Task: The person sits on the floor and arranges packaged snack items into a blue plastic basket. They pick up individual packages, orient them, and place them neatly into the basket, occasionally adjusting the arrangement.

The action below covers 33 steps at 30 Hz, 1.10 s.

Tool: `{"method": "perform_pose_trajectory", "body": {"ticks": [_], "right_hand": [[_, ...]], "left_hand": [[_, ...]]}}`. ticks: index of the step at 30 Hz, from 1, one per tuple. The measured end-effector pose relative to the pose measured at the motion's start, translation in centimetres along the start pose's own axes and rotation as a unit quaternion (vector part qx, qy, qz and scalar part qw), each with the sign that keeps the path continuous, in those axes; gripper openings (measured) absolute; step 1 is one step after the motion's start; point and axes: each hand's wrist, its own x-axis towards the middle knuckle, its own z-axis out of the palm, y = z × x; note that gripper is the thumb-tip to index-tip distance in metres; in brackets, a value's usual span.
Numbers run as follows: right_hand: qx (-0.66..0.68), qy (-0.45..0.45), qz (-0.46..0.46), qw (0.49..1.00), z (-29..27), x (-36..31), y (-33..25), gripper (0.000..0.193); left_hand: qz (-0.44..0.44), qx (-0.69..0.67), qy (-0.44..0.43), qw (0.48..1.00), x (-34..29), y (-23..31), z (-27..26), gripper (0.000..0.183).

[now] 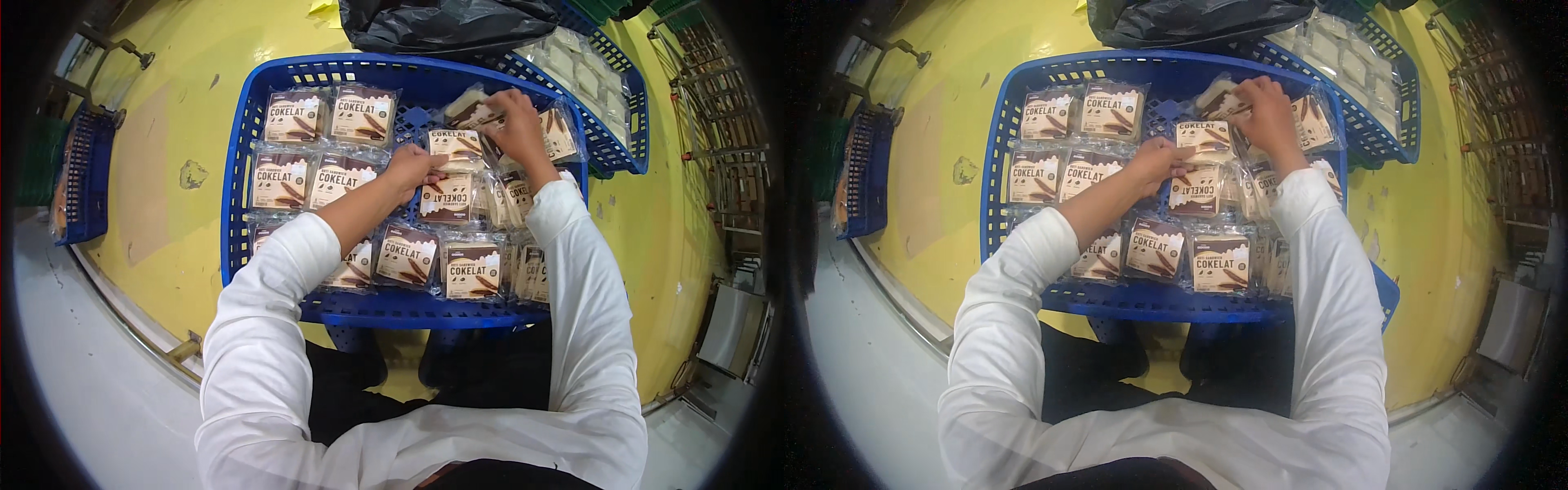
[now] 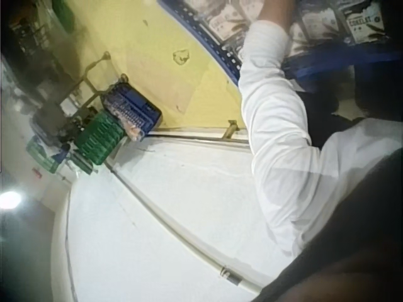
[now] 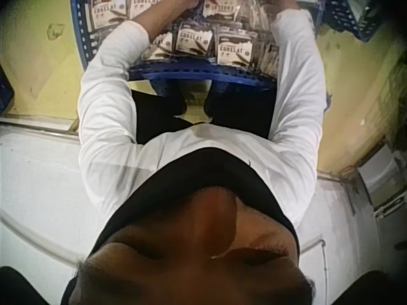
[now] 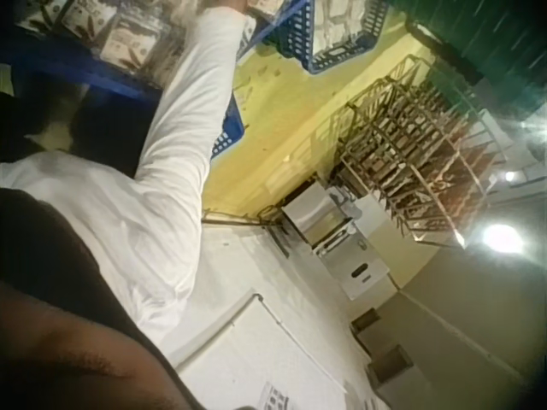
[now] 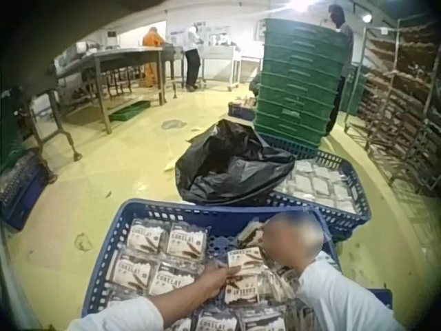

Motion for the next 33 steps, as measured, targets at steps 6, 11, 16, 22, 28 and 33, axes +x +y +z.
{"method": "perform_pose_trajectory", "body": {"ticks": [6, 11, 16, 22, 28, 33], "right_hand": [[0.058, -0.044, 0.011, 0.997, -0.2, 0.1, -1.5, 0.042], [0.073, -0.027, 0.044, 0.996, -0.8, 0.9, -0.5, 0.038], [0.323, 0.081, 0.164, 0.929, -1.9, 1.7, 1.9, 0.034], [0.514, 0.095, 0.198, 0.829, -3.3, 1.2, 0.7, 0.036], [0.633, -0.002, 0.254, 0.731, -2.5, 2.2, -3.6, 0.033], [0.494, -0.022, 0.315, 0.811, 3.5, 2.2, -3.7, 0.038]], "left_hand": [[0.089, 0.037, 0.011, 0.995, -2.2, -0.1, 0.5, 0.023], [0.255, 0.090, 0.049, 0.961, -4.1, -0.4, 0.1, 0.024], [0.221, 0.080, 0.157, 0.959, -1.9, -1.3, -2.4, 0.031], [0.342, 0.374, 0.215, 0.835, -5.8, -1.4, 2.1, 0.078], [0.324, 0.646, 0.131, 0.679, -3.1, -3.5, -0.8, 0.078], [0.257, 0.619, 0.109, 0.734, -3.6, -3.2, 1.0, 0.076]]}}
